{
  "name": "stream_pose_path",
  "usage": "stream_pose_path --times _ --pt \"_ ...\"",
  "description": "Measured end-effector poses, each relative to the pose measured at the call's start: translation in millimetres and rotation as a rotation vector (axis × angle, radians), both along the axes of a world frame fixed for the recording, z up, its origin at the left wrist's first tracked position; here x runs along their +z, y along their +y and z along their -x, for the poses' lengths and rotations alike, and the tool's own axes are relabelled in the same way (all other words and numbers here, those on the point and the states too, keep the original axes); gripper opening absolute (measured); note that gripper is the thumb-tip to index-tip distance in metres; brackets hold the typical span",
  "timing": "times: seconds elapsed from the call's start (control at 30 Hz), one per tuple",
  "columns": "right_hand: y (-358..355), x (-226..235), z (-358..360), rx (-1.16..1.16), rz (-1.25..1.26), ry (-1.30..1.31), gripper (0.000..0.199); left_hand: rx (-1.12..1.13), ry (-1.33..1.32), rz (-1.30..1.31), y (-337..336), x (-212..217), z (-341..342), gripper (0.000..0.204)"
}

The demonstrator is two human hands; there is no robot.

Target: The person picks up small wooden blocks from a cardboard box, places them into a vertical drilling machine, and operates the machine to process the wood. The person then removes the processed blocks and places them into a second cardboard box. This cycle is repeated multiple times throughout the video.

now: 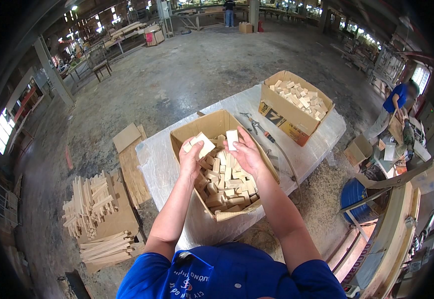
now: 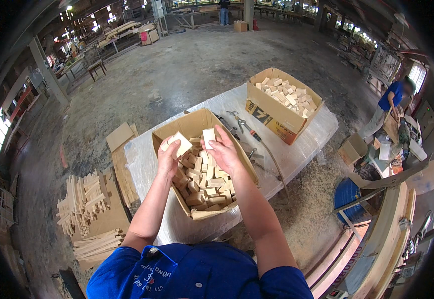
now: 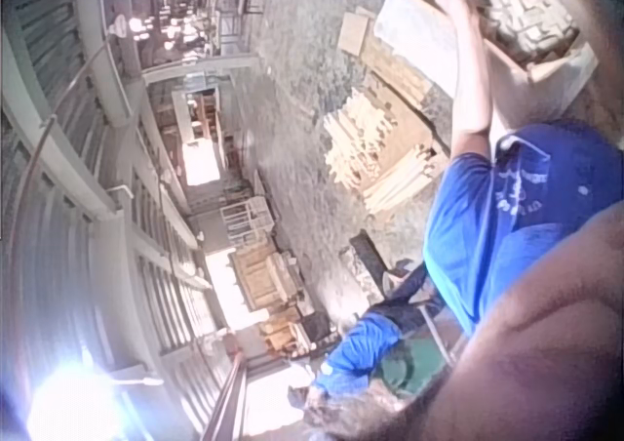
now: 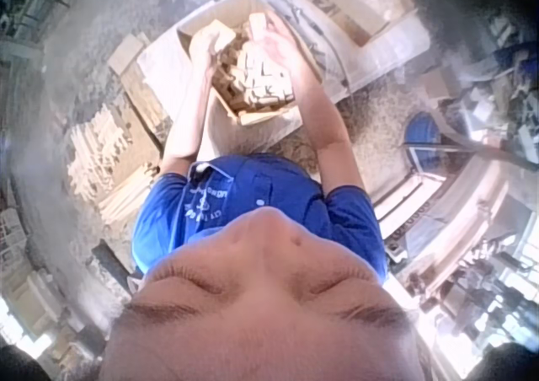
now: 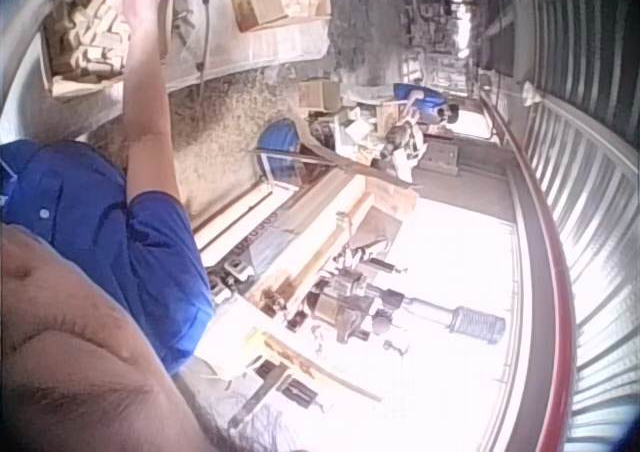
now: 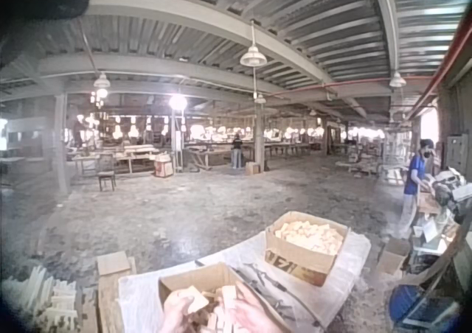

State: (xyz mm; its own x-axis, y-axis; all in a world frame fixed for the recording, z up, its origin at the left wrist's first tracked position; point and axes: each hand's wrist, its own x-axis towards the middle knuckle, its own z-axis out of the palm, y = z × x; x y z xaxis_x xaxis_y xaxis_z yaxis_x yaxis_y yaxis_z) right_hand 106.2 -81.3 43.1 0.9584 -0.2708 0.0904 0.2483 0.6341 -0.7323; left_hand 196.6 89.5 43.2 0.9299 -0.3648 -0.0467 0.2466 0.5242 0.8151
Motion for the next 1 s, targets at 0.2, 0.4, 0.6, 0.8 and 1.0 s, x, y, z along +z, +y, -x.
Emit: stream_pose_path --times 0.2,0.4,0.6,0.8,1.0 --pt "4 -21 -15 -0.347 0.508 0.105 0.056 -0.003 0.004 0.005 0 -1 0 0.041" --pt "4 -25 -17 -0.454 0.596 0.120 0.044 -0.018 -0.005 -0.035 -2 -2 -1 0.041" --pt "2 -16 -11 -0.254 0.334 0.167 0.028 -0.164 -0.008 -0.141 -3 0 3 0.040" --pt "0 -11 -7 -0.089 0.130 0.140 0.022 -0.286 0.030 -0.166 -1 2 4 0.040" --pt "9 -16 -9 -0.364 0.679 0.108 0.032 -0.273 0.005 -0.146 -3 1 4 0.039"
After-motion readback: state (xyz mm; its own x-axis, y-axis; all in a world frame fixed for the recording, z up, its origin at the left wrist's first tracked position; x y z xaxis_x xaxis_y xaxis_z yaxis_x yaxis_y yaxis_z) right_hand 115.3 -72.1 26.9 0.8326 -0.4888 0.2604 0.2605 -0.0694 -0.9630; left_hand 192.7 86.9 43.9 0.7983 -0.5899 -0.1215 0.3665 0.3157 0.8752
